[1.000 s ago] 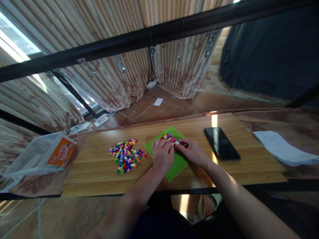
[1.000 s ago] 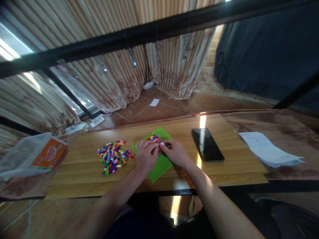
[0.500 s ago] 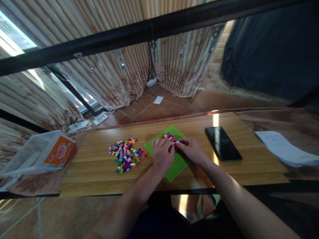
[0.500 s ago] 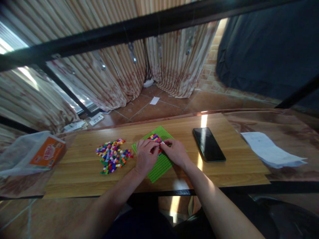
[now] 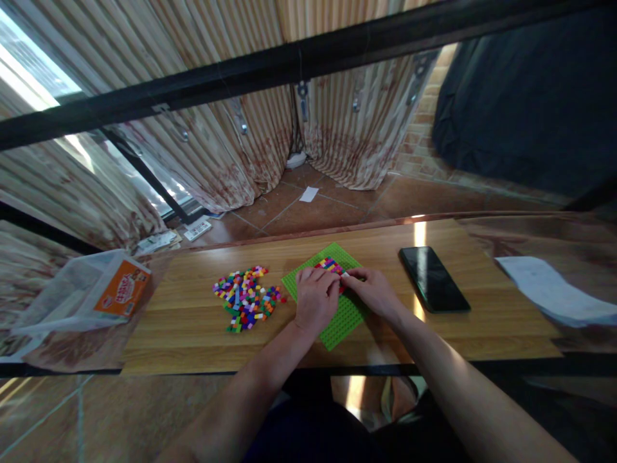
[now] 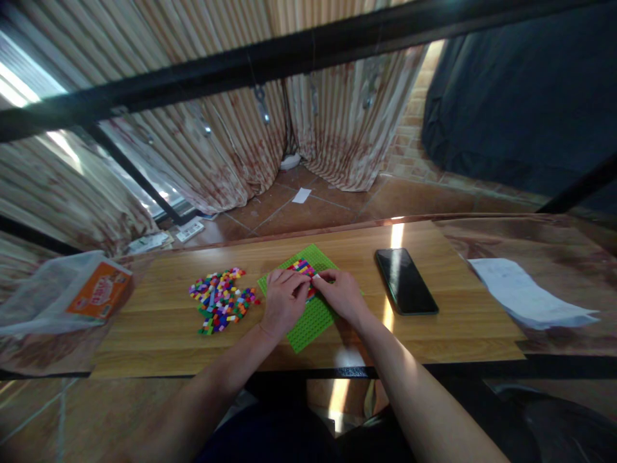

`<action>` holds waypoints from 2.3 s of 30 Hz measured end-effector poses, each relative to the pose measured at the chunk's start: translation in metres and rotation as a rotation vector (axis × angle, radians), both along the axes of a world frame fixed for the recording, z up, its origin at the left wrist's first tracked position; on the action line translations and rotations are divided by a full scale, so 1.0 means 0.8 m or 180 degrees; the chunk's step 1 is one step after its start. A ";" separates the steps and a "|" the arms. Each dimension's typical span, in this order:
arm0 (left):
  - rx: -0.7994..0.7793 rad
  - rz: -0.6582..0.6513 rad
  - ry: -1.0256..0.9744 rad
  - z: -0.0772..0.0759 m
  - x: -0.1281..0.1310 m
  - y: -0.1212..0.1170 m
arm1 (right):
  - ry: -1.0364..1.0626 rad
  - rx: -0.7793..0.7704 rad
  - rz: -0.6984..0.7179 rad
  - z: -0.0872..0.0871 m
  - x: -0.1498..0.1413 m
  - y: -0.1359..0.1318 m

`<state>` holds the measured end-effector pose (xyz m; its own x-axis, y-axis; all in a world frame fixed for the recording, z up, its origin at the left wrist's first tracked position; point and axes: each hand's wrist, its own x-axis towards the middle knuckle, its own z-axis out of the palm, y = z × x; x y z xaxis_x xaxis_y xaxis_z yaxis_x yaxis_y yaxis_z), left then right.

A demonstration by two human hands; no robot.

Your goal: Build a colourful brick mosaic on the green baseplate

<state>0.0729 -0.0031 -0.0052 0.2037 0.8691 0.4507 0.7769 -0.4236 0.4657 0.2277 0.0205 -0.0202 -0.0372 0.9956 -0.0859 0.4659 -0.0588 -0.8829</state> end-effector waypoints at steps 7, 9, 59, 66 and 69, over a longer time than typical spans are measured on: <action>-0.0007 0.0291 0.0072 0.008 -0.066 -0.022 | 0.0592 -0.0199 0.0007 0.000 0.008 -0.007; -0.0040 0.0394 0.0207 0.003 -0.094 -0.027 | 0.0586 -0.0200 -0.0007 0.003 0.009 -0.010; 0.0074 -0.0559 0.0318 0.005 -0.002 0.013 | 0.0473 0.0081 0.0286 0.003 0.014 -0.008; 0.0115 -0.0586 0.0377 0.007 -0.002 0.014 | 0.0412 0.0072 0.0244 0.005 0.014 -0.008; 0.0085 -0.0539 0.0420 0.009 -0.002 0.015 | 0.0433 0.0030 0.0276 0.004 0.014 -0.007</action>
